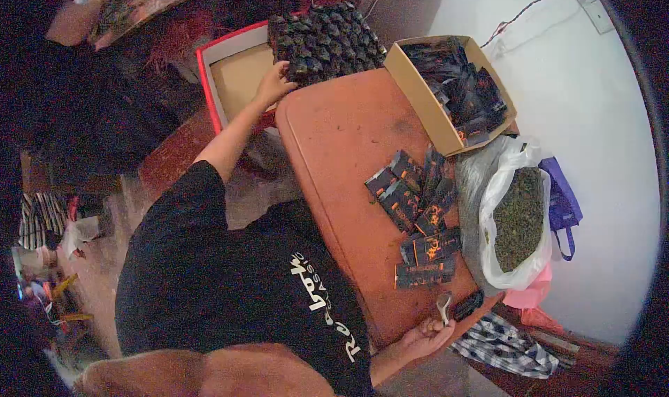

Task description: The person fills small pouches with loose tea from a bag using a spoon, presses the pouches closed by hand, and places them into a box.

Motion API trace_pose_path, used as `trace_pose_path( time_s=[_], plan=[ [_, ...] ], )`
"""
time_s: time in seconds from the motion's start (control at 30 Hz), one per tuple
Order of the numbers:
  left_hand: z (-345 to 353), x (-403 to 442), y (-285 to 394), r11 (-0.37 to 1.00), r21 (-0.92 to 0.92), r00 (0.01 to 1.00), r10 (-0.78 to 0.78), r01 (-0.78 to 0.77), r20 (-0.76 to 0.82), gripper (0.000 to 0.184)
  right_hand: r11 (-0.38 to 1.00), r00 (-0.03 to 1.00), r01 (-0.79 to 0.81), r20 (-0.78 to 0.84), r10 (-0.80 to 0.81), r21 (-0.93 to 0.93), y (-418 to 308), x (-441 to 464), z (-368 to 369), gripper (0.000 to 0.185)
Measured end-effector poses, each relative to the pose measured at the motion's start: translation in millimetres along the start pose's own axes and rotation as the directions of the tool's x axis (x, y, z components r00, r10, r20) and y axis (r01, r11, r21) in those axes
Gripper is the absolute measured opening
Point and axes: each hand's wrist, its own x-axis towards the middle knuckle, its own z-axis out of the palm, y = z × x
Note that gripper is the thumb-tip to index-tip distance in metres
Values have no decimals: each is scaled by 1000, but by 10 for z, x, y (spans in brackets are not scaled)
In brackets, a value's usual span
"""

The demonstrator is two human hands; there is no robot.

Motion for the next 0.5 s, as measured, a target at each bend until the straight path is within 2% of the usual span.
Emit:
trace_pose_path(
  time_s=[0.07,0.37,0.47,0.5],
  plan=[
    [-31,-35,77,997,44,998,-65,65,6,73,1000,1000,3,-8,-3,-16,26,9,-20,35],
    [-140,-164,429,993,40,994,-109,110,-10,80,998,1000,-10,28,8,66,36,46,-38,29],
    [-41,-94,-13,996,-89,996,8,-15,-88,80,998,997,-16,72,12,62,-34,-15,40,26],
    [-85,-188,51,927,-374,997,-3,-25,-74,75,998,999,-32,1,32,62,-9,25,-1,25]
  ],
)
